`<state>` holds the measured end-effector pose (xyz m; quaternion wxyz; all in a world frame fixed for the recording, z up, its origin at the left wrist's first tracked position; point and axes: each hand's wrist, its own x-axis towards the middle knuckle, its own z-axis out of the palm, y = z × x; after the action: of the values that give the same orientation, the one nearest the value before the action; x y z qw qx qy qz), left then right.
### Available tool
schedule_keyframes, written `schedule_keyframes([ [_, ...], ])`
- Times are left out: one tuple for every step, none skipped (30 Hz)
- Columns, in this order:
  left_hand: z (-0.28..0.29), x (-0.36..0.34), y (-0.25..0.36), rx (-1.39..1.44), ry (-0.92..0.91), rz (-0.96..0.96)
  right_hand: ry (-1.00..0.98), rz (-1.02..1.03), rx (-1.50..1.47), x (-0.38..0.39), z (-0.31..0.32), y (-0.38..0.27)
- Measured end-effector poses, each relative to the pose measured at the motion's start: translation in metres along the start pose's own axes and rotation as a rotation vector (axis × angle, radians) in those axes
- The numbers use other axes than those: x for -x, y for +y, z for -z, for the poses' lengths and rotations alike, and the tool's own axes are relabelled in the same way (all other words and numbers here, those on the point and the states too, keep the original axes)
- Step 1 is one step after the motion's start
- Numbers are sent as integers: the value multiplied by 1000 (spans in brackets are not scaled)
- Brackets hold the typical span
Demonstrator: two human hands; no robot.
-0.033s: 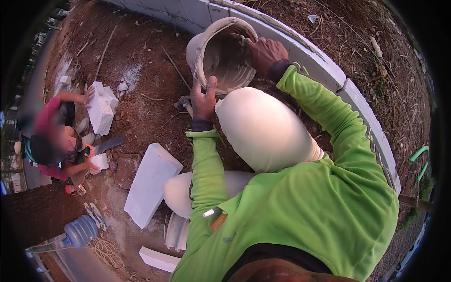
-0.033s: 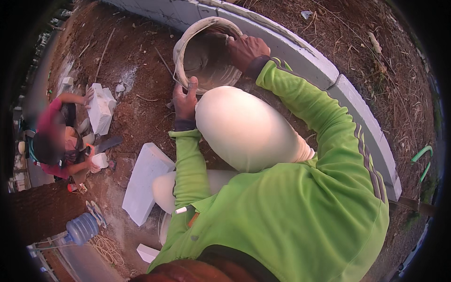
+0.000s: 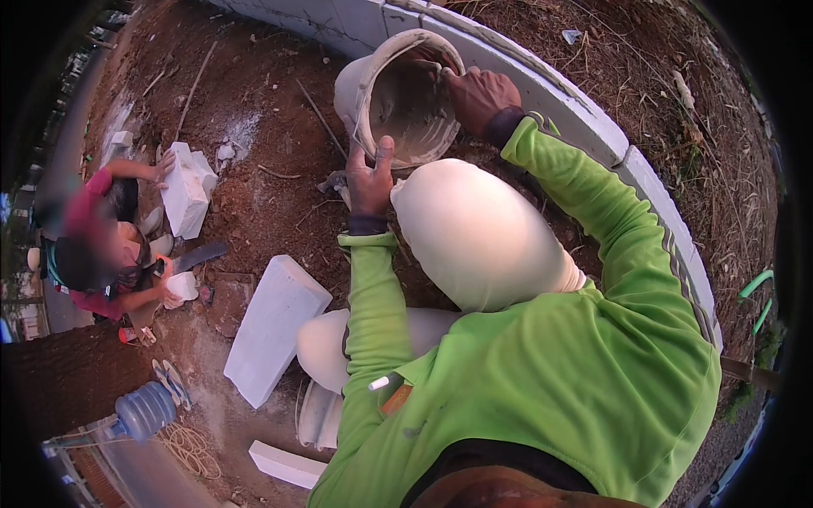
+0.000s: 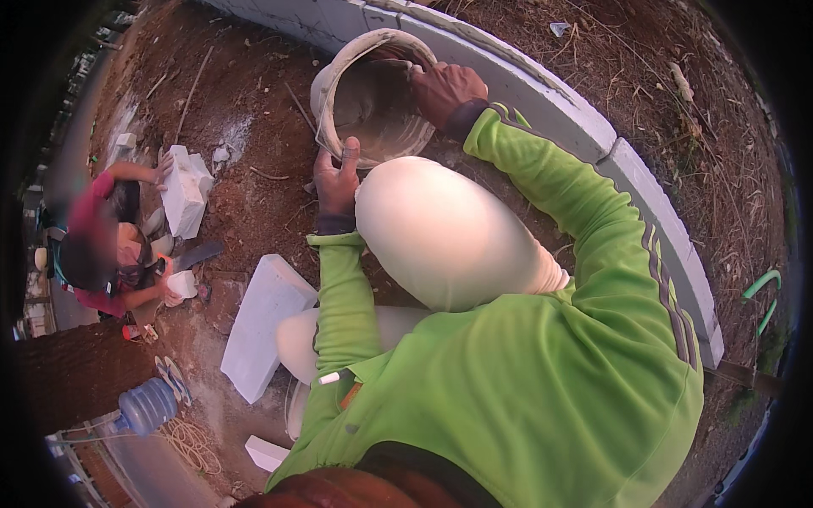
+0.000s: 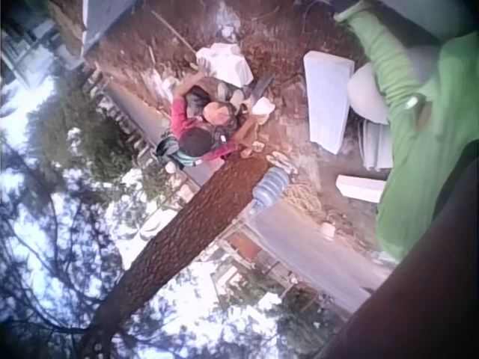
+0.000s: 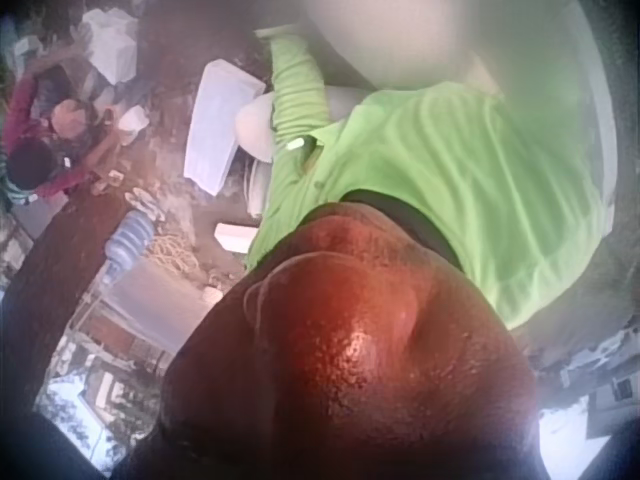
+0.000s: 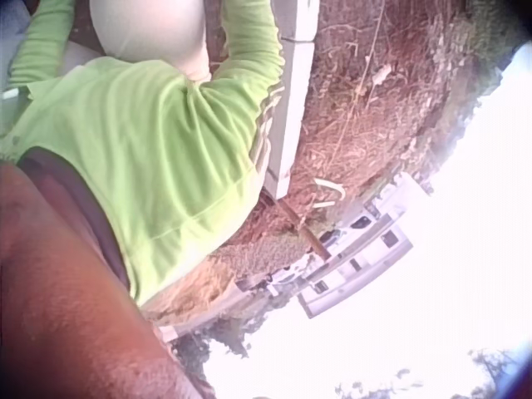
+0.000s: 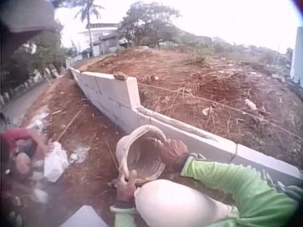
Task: The person applies mortar to white bricks and places them onto a wall, using a trowel and a hammer to secure them in place.
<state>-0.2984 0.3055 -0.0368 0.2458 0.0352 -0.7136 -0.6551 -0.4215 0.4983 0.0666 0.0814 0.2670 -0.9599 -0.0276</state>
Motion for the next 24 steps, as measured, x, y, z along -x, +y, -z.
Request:
schedule_keyframes([
  [6, -1, 1, -15, -10, -25, 47, 34, 8, -1, -9, -5],
  [12, -1, 3, -33, -23, -45, -18, 79, 6, -1, -17, -13],
  [12, -2, 12, -48, 13, -145, -84, 123, 5, 1, -25, -21],
  [19, -2, 8, -57, 9, -109, -150, 166, 5, 3, -32, -27],
  [27, -1, 3, -64, 1, -76, -177, 175, -76, 9, -30, -34],
  [33, 1, -2, -59, -3, -43, -225, 156, -171, 9, -31, -40],
  [40, 4, -7, -56, -6, -9, -274, 137, -267, 8, -32, -47],
  [45, 8, -7, -40, -3, 24, -324, 116, -363, 7, -34, -52],
  [44, 6, -8, -12, -13, 47, -270, 131, -471, 0, -59, -46],
  [40, 1, -15, 37, -15, 57, -170, 226, -510, -12, -98, -35],
  [32, -4, -27, 95, -26, 65, -67, 313, -536, -26, -140, -18],
  [34, -4, -33, 133, -9, 85, -116, 327, -624, -29, -137, -23],
  [33, -3, -39, 199, 33, 86, -164, 335, -712, -33, -134, -27],
  [42, 9, -44, 240, 103, 98, -374, 267, -860, -24, -83, -56],
  [39, 11, -43, 305, 146, 94, -568, 170, -981, -17, -48, -67],
  [26, 4, -38, 293, 154, 77, -618, 45, -1121, -16, -44, -62],
  [17, 4, -35, 279, 175, 70, -680, -77, -1261, -13, -42, -63],
  [10, 2, -33, 264, 195, 63, -737, -202, -1402, -9, -39, -63],
  [7, -2, -32, 257, 231, 72, -786, -325, -1594, -3, -35, -59],
  [1, -2, -31, 255, 265, 90, -725, -300, -1620, 3, -34, -56],
  [-5, -2, -30, 252, 296, 108, -661, -276, -1646, 9, -35, -51],
  [-8, -1, -27, 271, 346, 185, -594, -253, -1670, 13, -35, -45],
  [-15, 1, -15, 301, 380, 273, -572, -227, -1666, 18, -35, -29],
  [-23, 4, -8, 339, 403, 365, -571, -267, -1691, 26, -28, -16],
])
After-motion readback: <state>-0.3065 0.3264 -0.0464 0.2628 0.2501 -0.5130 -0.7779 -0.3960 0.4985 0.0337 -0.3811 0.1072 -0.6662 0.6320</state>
